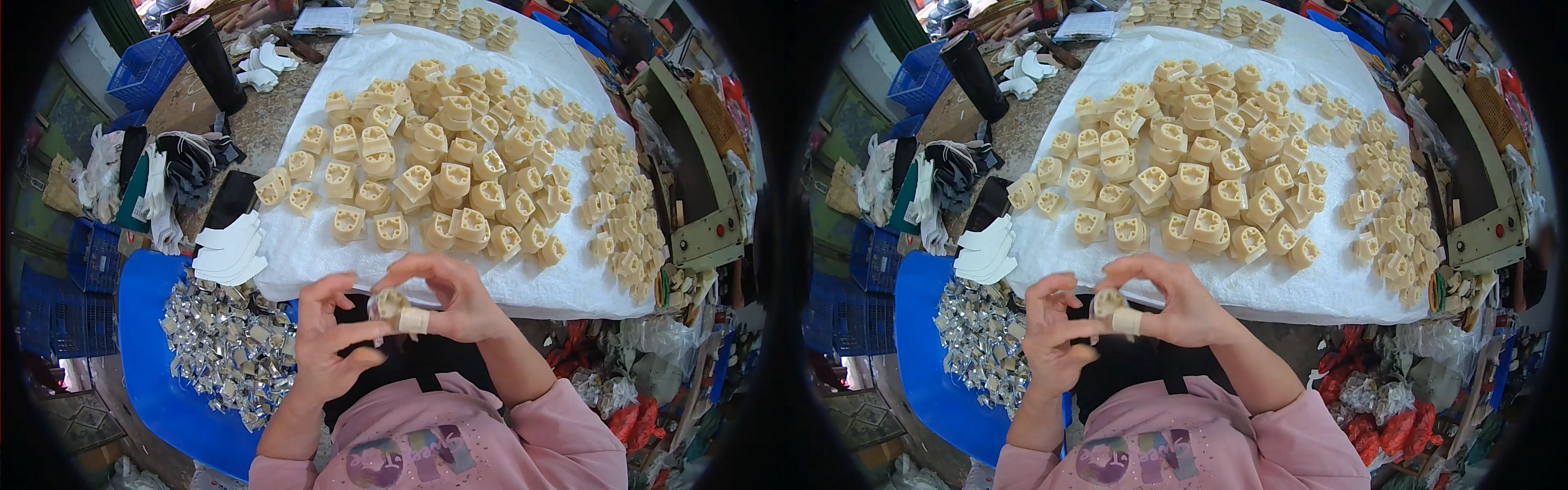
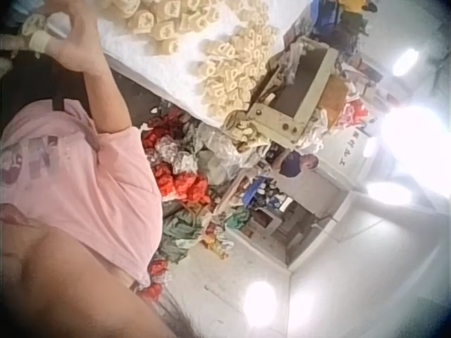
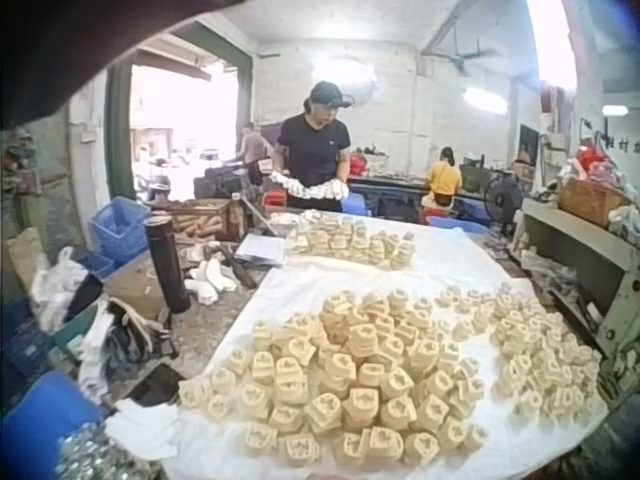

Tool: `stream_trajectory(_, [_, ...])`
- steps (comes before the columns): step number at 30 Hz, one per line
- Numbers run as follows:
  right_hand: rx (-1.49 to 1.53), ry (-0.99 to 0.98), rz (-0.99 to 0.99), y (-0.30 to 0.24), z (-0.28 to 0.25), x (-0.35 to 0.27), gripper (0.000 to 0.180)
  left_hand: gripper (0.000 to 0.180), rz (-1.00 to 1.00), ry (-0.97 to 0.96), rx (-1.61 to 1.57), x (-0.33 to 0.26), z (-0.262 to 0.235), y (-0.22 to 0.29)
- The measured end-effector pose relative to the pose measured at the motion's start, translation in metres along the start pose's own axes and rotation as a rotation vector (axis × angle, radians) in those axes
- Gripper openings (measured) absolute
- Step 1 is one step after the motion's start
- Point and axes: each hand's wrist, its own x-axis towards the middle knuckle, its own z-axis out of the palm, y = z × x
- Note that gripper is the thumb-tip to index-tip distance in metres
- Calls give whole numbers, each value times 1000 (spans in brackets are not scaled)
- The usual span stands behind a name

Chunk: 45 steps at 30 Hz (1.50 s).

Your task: The person is manually assembling or finishing small beige molded shoe components by inserting white structural inserts.

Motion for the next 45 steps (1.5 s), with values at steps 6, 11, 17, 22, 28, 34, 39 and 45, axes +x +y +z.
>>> stream_trajectory(6, [-368, 17, -146, -10, 16, 3, 44, 58, -560, -144, -488, 0, 6, -8])
stream_trajectory(11, [-352, 99, -272, 14, 24, 0, 48, 46, -645, -8, -567, -4, 19, 1])
stream_trajectory(17, [108, 21, 143, 5, 22, 0, 27, 67, -636, 9, -649, -9, 25, 2])
stream_trajectory(22, [409, -87, 385, 8, 20, 12, 19, 81, -525, 54, -407, -2, 37, 11])
stream_trajectory(28, [25, 25, -69, 28, 33, 6, 15, 72, -424, 9, -152, -2, 37, 14])
stream_trajectory(34, [-164, 99, -185, 33, 50, -5, 29, 52, -431, 209, -173, -1, 42, 5])
stream_trajectory(39, [108, 138, -208, 31, 54, -6, 36, 37, -466, 299, -277, -2, 43, 1])
stream_trajectory(45, [-129, 209, -268, 36, 54, -6, 36, 47, -471, 237, -313, -9, 45, -5])
